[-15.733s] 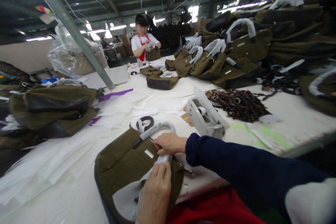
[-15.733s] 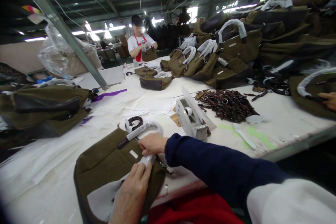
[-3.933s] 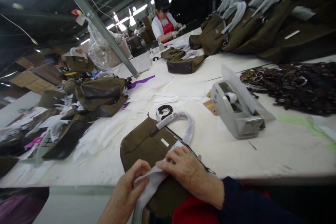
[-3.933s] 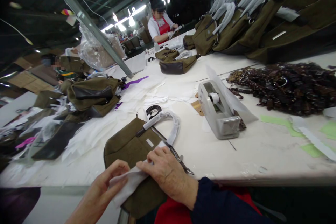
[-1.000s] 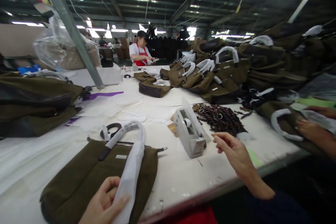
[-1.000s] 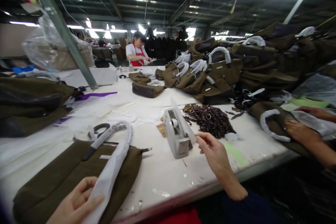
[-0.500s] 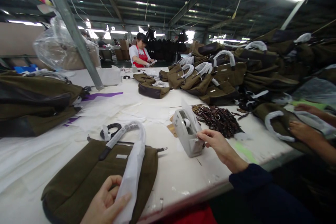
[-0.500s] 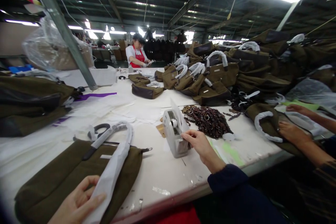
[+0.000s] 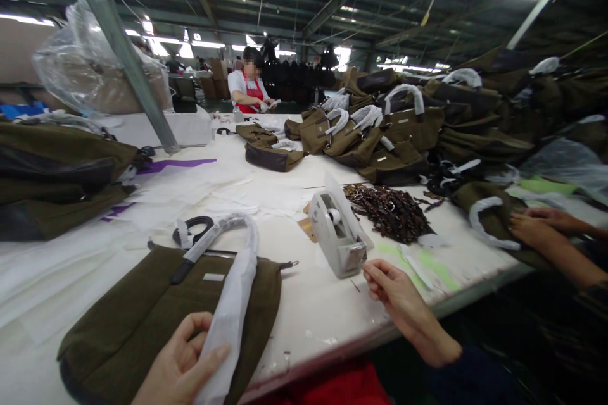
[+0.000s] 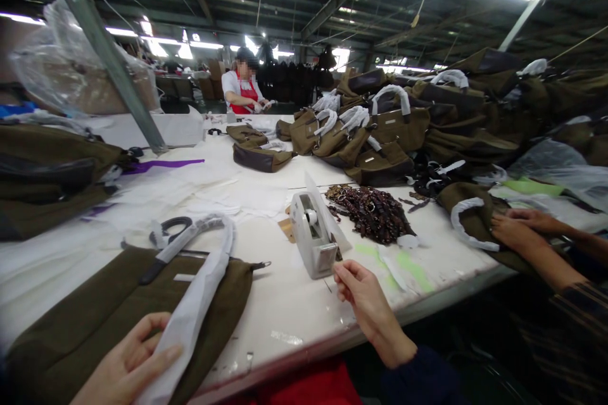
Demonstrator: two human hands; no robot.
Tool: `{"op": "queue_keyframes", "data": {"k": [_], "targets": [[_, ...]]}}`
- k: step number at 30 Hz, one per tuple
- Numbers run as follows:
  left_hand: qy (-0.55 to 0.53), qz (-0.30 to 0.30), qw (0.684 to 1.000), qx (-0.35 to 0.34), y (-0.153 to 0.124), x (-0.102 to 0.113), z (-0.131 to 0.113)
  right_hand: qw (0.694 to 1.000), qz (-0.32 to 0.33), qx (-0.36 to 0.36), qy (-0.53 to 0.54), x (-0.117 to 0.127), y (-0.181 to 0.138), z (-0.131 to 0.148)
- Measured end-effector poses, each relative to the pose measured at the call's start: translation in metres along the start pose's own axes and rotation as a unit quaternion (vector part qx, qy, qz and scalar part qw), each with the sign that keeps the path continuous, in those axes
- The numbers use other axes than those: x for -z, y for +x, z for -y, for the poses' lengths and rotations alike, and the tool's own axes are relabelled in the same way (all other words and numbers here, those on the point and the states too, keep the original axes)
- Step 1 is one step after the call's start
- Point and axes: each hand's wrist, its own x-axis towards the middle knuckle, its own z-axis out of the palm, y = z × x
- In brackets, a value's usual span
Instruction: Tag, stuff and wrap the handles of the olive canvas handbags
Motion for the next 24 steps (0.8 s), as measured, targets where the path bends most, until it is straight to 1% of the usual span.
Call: {"op": "queue_keyframes", "data": {"k": [2, 4, 6, 7, 9, 11, 14, 16, 17, 19, 24], "targets": [[0.001, 0.007, 1.000, -0.016, 0.000, 0.001, 0.000, 0.998, -0.005, -0.025, 0.063, -0.004, 0.005, -0.014], [-0.006, 0.011, 0.999, -0.030, 0.000, 0.002, 0.002, 0.993, -0.006, -0.066, 0.100, -0.010, 0.004, -0.022], [-0.016, 0.016, 0.999, -0.041, 0.001, 0.003, 0.003, 0.987, 0.012, -0.116, 0.114, -0.019, -0.005, -0.024], [-0.020, 0.019, 0.999, -0.045, 0.001, 0.004, 0.004, 0.984, 0.032, -0.134, 0.116, -0.025, -0.012, -0.021], [-0.025, 0.027, 0.998, -0.048, 0.000, 0.005, 0.004, 0.977, 0.102, -0.152, 0.112, -0.045, -0.028, -0.011], [-0.026, 0.034, 0.998, -0.050, -0.001, 0.005, 0.004, 0.962, 0.208, -0.158, 0.081, -0.074, -0.041, 0.001], [-0.017, 0.041, 0.997, -0.056, -0.002, 0.005, 0.005, 0.919, 0.366, -0.145, 0.010, -0.124, -0.048, 0.011], [-0.011, 0.045, 0.997, -0.059, -0.002, 0.007, 0.006, 0.897, 0.422, -0.128, -0.027, -0.150, -0.044, 0.009], [-0.010, 0.049, 0.997, -0.061, -0.002, 0.008, 0.006, 0.892, 0.433, -0.122, -0.044, -0.160, -0.041, 0.006], [-0.010, 0.060, 0.996, -0.064, -0.001, 0.010, 0.007, 0.890, 0.434, -0.117, -0.078, -0.171, -0.035, 0.000], [-0.015, 0.071, 0.995, -0.064, 0.000, 0.013, 0.008, 0.890, 0.424, -0.108, -0.131, -0.174, -0.027, -0.012]]}}
